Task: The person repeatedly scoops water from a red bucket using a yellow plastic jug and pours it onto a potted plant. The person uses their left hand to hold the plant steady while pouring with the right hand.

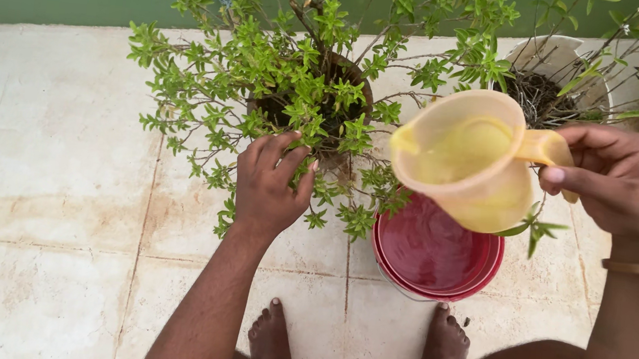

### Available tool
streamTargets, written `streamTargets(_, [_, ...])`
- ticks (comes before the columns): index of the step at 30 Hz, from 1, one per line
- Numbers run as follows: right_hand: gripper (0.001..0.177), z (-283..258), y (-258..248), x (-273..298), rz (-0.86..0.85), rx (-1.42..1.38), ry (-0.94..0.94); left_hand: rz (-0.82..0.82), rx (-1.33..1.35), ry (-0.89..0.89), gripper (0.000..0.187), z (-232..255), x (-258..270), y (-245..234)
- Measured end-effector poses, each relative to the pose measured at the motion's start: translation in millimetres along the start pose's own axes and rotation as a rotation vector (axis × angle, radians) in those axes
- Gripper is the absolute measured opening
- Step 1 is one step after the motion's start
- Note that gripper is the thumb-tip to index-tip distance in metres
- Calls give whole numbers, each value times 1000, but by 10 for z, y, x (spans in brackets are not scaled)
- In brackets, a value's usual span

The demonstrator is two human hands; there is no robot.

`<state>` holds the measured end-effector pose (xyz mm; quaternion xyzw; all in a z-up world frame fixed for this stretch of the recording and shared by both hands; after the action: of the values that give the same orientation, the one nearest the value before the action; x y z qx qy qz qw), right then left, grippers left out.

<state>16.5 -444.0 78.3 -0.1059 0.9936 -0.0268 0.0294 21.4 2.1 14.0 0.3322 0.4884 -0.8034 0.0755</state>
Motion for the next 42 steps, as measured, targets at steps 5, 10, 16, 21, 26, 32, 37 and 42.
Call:
streamTargets(5, [29, -297, 485, 9, 179, 309, 8, -28, 11, 7, 17, -45, -13, 29])
streamTargets(10, [34, -589, 862, -202, 353, 638, 123, -41, 94, -5, 16, -10, -24, -78])
streamTargets(16, [46, -943, 1150, -786, 293, 905, 175, -222, 196, -105, 20, -33, -15, -196])
streamTargets(21, [39, -1250, 1425, -1250, 255, 894, 103, -381, 188, -150, 22, -70, -17, -250])
streamTargets(26, [36, -1400, 1618, -1525, 311, 827, -95, -400, 172, -151, 26, -86, -38, -241])
streamTargets(32, [32, -1467, 1551, -1653, 363, 663, -111, -422, 174, -197, 28, -91, -63, -229])
streamTargets(37, [35, -1478, 1380, -1630, 361, 648, -163, -521, 101, -192, 32, -81, -72, -192])
streamTargets(42, [34, -1502, 1359, -1639, 245, 857, -117, -649, 116, -149, 34, 25, -27, -101])
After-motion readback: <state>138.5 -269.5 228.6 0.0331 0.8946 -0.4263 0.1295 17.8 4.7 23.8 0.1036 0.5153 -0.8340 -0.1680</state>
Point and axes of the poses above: each hand's wrist, its own x-axis away from the middle knuckle, its own y-axis out of the palm, z = x × y, the point moved 2 cm from there along -x, towards the middle knuckle, and after that the axes turned 2 degrees about -y, right-handed, at the moved point
